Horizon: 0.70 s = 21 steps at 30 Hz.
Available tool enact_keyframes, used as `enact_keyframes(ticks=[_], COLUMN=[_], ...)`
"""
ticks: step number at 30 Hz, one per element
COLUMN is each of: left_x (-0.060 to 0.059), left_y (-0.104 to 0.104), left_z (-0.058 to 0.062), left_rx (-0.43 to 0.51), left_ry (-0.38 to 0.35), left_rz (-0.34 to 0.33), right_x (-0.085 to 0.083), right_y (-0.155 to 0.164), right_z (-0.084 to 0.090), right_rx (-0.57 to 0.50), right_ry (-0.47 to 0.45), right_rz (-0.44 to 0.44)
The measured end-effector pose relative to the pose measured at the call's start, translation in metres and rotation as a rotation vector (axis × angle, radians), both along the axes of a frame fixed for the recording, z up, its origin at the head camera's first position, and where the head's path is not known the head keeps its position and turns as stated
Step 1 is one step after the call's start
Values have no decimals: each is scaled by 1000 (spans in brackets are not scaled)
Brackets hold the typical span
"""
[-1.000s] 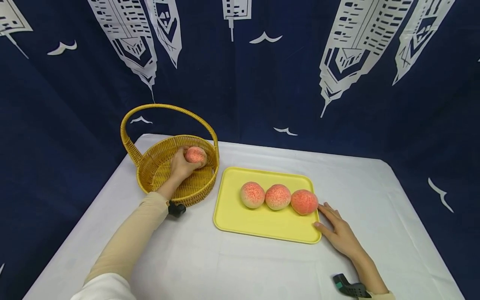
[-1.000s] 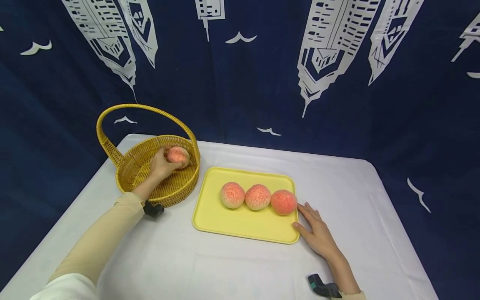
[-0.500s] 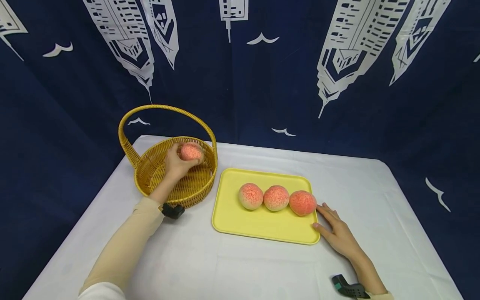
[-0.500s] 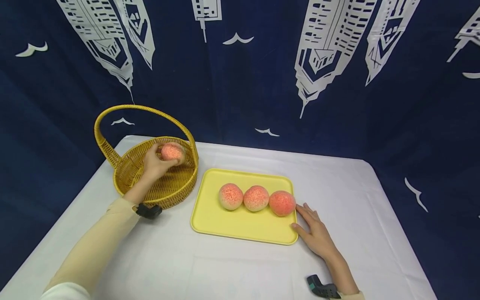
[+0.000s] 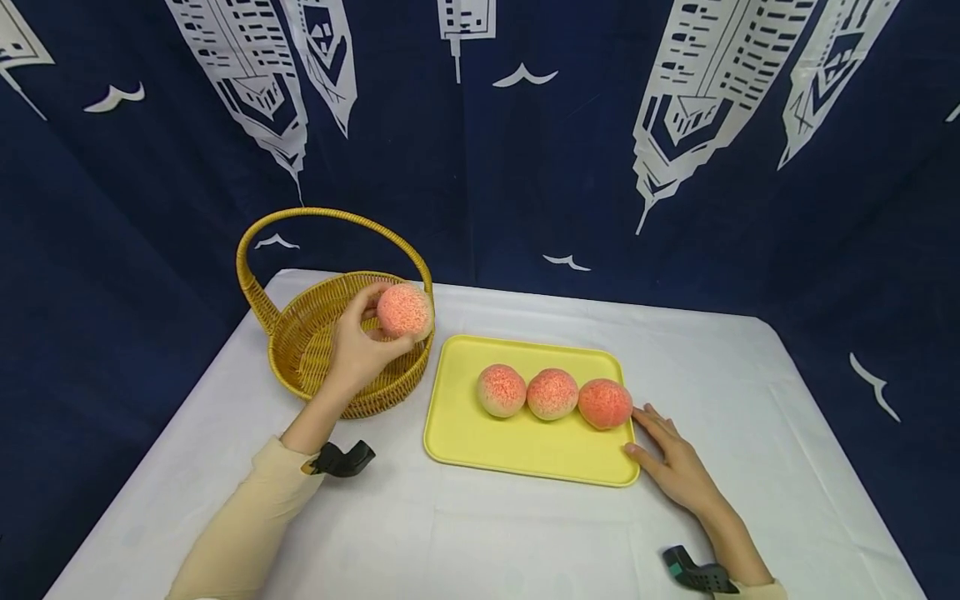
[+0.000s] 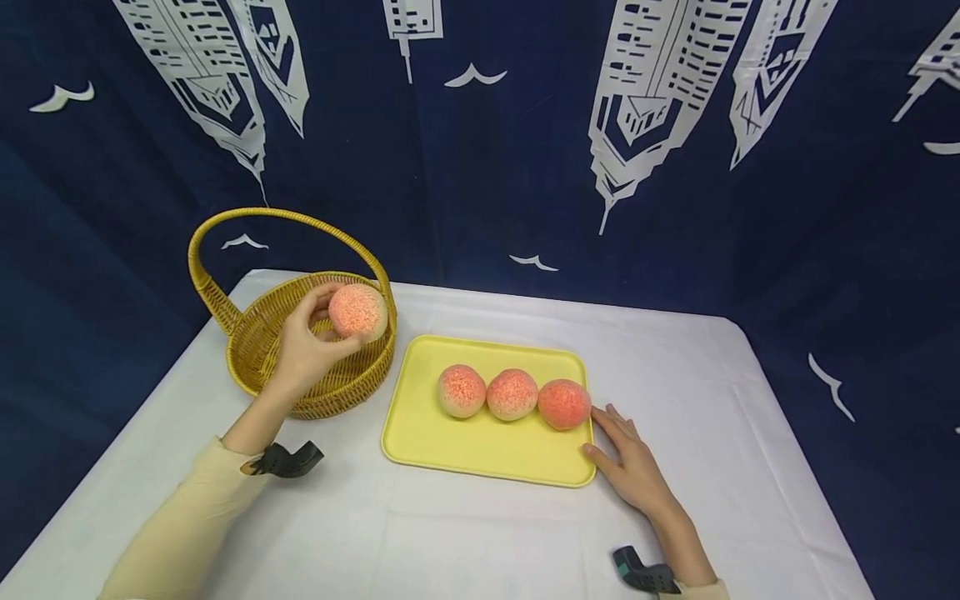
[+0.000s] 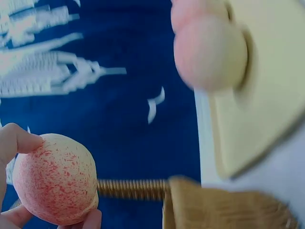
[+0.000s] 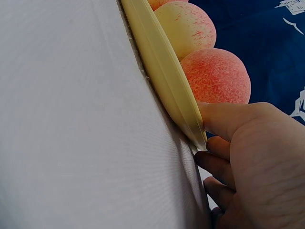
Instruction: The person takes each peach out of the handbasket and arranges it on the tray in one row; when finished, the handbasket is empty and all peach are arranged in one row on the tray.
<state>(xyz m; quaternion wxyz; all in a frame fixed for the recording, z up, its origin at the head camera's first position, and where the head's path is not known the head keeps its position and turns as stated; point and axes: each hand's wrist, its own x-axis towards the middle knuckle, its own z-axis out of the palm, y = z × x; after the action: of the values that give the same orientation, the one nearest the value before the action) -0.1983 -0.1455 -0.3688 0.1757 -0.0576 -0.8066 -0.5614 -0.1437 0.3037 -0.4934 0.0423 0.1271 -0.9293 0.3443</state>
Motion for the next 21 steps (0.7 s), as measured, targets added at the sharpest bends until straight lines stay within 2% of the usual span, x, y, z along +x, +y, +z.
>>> enact_keyframes(ticks=[5,10,16,21], left_x=[21,33,45,48], left_y=[18,34,50,56], left_z=[-5,-25,-53,-73], left_rx=[115,172,146,149], left_ry=[6,-33,-117,-159], left_rz=[-121,-186,-213,-212], right_x=[-1,-2,-1,0], right_y=[0,1,1,1], right_z=[1,1,1,2], right_rx=[8,13,21,23], right_ry=[-14,-21,-31,-34], right_rz=[-6,-9,-14,-13])
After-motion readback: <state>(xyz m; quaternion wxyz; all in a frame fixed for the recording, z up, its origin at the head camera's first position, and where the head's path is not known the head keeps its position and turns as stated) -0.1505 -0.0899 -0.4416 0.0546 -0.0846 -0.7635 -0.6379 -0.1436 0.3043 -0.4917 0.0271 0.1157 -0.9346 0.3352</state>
